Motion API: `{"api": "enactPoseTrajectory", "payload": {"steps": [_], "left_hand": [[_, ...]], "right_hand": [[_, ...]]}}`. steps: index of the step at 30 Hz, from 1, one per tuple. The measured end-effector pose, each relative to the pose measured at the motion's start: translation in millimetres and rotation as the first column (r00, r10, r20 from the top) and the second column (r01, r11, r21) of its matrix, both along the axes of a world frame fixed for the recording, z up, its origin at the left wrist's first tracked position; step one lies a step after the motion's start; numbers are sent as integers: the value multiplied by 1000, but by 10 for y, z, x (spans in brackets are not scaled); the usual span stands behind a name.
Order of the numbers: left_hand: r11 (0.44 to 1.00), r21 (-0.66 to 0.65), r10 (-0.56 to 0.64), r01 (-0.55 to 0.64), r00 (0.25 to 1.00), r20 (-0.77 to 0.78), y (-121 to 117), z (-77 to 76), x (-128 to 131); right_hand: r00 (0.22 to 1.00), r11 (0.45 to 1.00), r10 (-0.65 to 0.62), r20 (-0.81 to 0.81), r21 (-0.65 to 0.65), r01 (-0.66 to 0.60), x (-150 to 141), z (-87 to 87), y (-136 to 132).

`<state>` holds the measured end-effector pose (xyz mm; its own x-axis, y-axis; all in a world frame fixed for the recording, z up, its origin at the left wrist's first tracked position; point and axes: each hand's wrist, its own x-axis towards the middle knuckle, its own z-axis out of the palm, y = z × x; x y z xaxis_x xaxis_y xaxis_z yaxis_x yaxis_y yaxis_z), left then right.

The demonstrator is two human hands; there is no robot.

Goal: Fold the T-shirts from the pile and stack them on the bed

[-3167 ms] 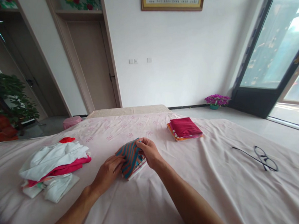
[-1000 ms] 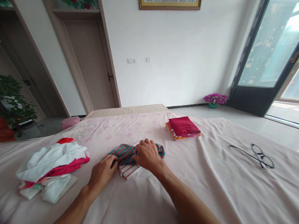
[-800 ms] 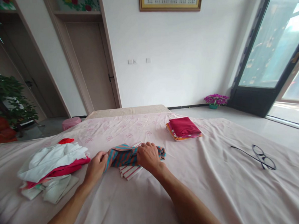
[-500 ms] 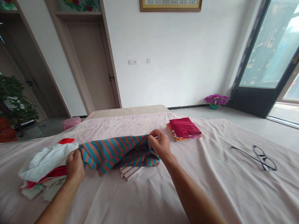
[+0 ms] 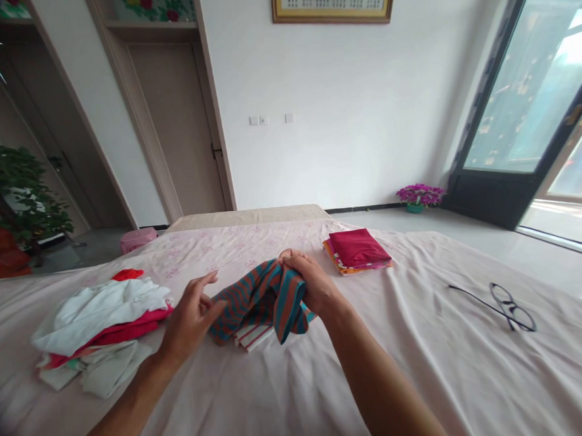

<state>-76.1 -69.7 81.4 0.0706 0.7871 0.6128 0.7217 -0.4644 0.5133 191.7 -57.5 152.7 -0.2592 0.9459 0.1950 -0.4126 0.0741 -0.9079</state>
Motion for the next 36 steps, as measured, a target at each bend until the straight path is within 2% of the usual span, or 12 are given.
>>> {"api": "enactPoseTrajectory", "payload": {"steps": [3, 6, 9, 14, 18, 20, 22, 25, 27, 29, 32, 36], "left_hand": [[988, -136, -88, 68, 986, -144, -215, 174, 257], [949, -307, -111, 72, 988, -110, -327, 327, 281], [896, -393, -156, 205, 976, 152, -343, 453, 159], [756, -455, -144, 470, 798, 585, -232, 478, -55], [845, -278, 24, 456, 488, 873, -48, 493, -293], [927, -79, -53, 367, 335, 941, 27, 570, -508], [972, 77, -144, 222, 305, 941, 73, 645, -789], [982, 71, 17, -175, 457, 889, 86, 632, -1250], [841, -11, 375, -541, 568, 733, 71, 521, -1502], [688, -12, 659, -726, 617, 431, 63, 366, -1663], [649, 109, 754, -753, 655, 43, 125, 112, -1745], [699, -50, 687, -713, 690, -229, 303, -234, -1783]], "right_hand": [[974, 980, 195, -115, -23, -199, 0, 117, -163], [965, 971, 226, -131, -55, -234, 34, 162, -209], [988, 990, 127, -93, -52, -132, 49, 152, -154], [997, 1000, -6, 78, -23, 8, -7, 60, -33], [970, 996, -85, 229, 29, 80, -29, -7, 13], [942, 992, -125, 312, 67, 109, -22, -54, 55], [906, 987, -158, 392, 88, 134, -12, -137, 124], [822, 983, -179, 540, 135, 126, 13, -347, 259], [729, 981, -146, 669, 191, 22, 42, -509, 338], [582, 960, -104, 806, 235, -155, 79, -639, 387], [316, 873, -126, 941, 256, -416, 123, -724, 394], [122, 798, -228, 966, 257, -545, 98, -727, 336]]}}
